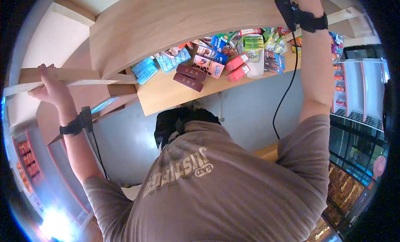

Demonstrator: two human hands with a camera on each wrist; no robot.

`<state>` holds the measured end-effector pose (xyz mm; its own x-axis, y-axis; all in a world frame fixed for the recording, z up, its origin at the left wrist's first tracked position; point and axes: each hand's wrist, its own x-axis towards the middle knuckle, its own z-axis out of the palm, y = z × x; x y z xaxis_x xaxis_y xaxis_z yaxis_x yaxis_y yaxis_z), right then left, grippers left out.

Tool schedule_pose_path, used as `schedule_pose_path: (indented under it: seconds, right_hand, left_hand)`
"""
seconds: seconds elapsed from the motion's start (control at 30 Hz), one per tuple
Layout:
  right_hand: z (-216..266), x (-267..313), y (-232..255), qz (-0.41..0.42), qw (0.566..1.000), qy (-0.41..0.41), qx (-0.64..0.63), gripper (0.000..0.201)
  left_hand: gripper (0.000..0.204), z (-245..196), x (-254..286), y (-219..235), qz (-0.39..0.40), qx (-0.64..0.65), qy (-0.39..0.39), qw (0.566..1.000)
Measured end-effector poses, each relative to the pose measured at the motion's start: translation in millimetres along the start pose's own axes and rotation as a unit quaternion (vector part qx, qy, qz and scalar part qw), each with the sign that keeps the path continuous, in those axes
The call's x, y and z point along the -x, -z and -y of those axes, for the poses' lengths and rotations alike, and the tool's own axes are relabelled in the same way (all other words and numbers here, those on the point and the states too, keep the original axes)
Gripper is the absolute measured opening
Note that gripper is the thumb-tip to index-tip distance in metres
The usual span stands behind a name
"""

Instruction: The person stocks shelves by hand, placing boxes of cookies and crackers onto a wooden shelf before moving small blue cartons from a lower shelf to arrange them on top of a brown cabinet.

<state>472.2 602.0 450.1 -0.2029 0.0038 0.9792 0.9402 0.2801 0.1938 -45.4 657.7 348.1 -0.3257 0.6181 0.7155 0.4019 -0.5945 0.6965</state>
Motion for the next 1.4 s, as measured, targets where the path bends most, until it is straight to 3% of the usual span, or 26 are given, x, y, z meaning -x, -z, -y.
schedule_pose_path:
  seconds: [0.03, 0.1, 0.13, 0.17, 0.2, 0.23, 0.27, 0.3, 0.43, 0.47, 0.53, 0.57, 0.67, 0.7, 0.73, 0.8, 0.87, 0.93, 1.0, 1.07, 1.1, 1.13, 1.2, 1.23, 1.3, 1.4]
  right_hand:
    - [4.8, 0.8, 3.4, -0.004, 1.0, 0.004, 0.002, 0.02]
    - [16.2, 8.8, 13.5, -0.045, 0.969, -0.149, -0.192, 0.014]
    - [15.5, 21.2, 27.8, -0.043, 0.972, -0.112, -0.202, 0.017]
    - [24.2, 52.4, 45.7, -0.1, 0.97, -0.197, -0.097, 0.015]
    - [57.4, 60.0, 65.4, -0.005, 0.98, -0.174, -0.101, 0.009]
    - [72.5, 87.7, 63.5, -0.032, 0.923, -0.233, -0.305, 0.007]
    - [92.4, 127.2, 70.3, 0.031, 0.878, -0.334, -0.341, 0.008]
    - [111.8, 151.1, 77.7, 0.163, 0.875, -0.364, -0.274, 0.006]
    - [140.8, 301.6, 72.0, 0.357, 0.63, -0.596, -0.347, 0.019]
    - [146.3, 326.4, 71.7, 0.355, 0.63, -0.597, -0.347, 0.019]
    - [157.1, 364.5, 68.3, 0.418, 0.549, -0.667, -0.283, 0.032]
    - [163.5, 378.1, 62.2, 0.393, 0.452, -0.747, -0.29, 0.04]
    - [189.2, 344.7, 49.4, 0.363, 0.389, -0.813, -0.236, 0.044]
    - [194.1, 405.4, 36.2, 0.3, 0.525, -0.756, -0.25, 0.039]
    - [191.7, 426.8, 23.6, 0.299, 0.524, -0.757, -0.252, 0.039]
    - [185.1, 446.0, -2.1, 0.339, 0.64, -0.688, -0.03, 0.055]
    - [170.3, 386.9, -11.4, 0.356, 0.44, -0.819, -0.09, 0.062]
    - [170.7, 374.0, -29.1, 0.317, 0.365, -0.875, -0.011, 0.062]
    - [164.4, 394.8, -36.1, 0.324, 0.404, -0.855, -0.031, 0.061]
    - [158.0, 379.6, -32.1, 0.288, 0.354, -0.885, -0.09, 0.051]
    - [141.5, 495.0, -44.6, 0.42, 0.508, -0.747, -0.083, 0.048]
    - [138.4, 462.4, -51.6, 0.373, 0.374, -0.849, 0.01, 0.045]
    - [148.3, 434.3, -41.7, 0.225, 0.395, -0.883, -0.117, 0.044]
    - [148.1, 418.5, -38.3, 0.231, 0.394, -0.881, -0.12, 0.044]
    - [141.0, 398.0, -34.6, 0.273, 0.302, -0.911, -0.065, 0.037]
    - [133.1, 419.9, -43.5, 0.309, 0.254, -0.91, -0.106, 0.04]
  left_hand:
    - [0.043, -6.5, 3.7, -4.4, -0.009, 0.006, -0.011, 1.0]
    - [0.042, -15.0, 6.6, -9.4, -0.02, 0.018, -0.025, 0.999]
    - [0.041, -17.3, 7.3, -9.7, -0.014, 0.001, -0.019, 1.0]
    - [0.04, -18.7, 8.0, -8.5, -0.01, -0.018, -0.011, 1.0]
    - [0.04, -18.8, 7.1, -8.4, -0.016, -0.015, -0.011, 1.0]
    - [0.04, -19.1, 7.0, -7.7, -0.006, -0.011, -0.009, 1.0]
    - [0.04, -19.3, 6.9, -7.1, 0.006, -0.007, -0.008, 1.0]
    - [0.04, -18.3, 5.8, -6.6, 0.002, -0.005, -0.009, 1.0]
    - [0.04, -17.9, 6.6, -9.8, -0.007, 0.0, -0.007, 1.0]
    - [0.041, -18.6, 7.8, -11.4, -0.026, 0.005, 0.004, 1.0]
    - [0.041, -14.4, 6.0, -9.0, -0.011, 0.008, -0.005, 1.0]
    - [0.041, -12.8, 6.1, -6.2, 0.004, 0.01, -0.01, 1.0]
    - [0.041, -15.4, 6.2, -5.9, 0.012, 0.01, -0.011, 1.0]
    - [0.04, -16.1, 7.0, -6.2, 0.012, 0.017, -0.012, 1.0]
    - [0.04, -14.3, 7.2, -6.8, 0.012, 0.015, -0.014, 1.0]
    - [0.04, -11.3, 5.6, -5.9, 0.004, 0.025, -0.017, 1.0]
    - [0.041, -15.6, 3.2, -3.0, 0.023, -0.007, -0.009, 1.0]
    - [0.041, -14.4, 5.1, -6.0, 0.007, 0.035, -0.002, 0.999]
    - [0.041, -9.6, 2.1, -2.2, 0.022, 0.027, -0.014, 0.999]
    - [0.041, -11.9, 5.0, -5.2, 0.007, 0.026, -0.01, 1.0]
    - [0.042, -12.8, 5.6, -6.6, 0.006, 0.055, -0.022, 0.998]
    - [0.043, -13.3, 4.7, -5.2, 0.013, 0.046, -0.017, 0.999]
    - [0.043, -16.6, 7.9, -7.3, 0.002, 0.054, -0.01, 0.999]
    - [0.043, -17.9, 8.5, -6.6, -0.002, 0.049, -0.008, 0.999]
    - [0.042, -19.3, 7.1, -6.1, 0.011, 0.04, -0.001, 0.999]
    - [0.042, -14.8, 4.4, -5.6, 0.011, 0.018, -0.034, 0.999]
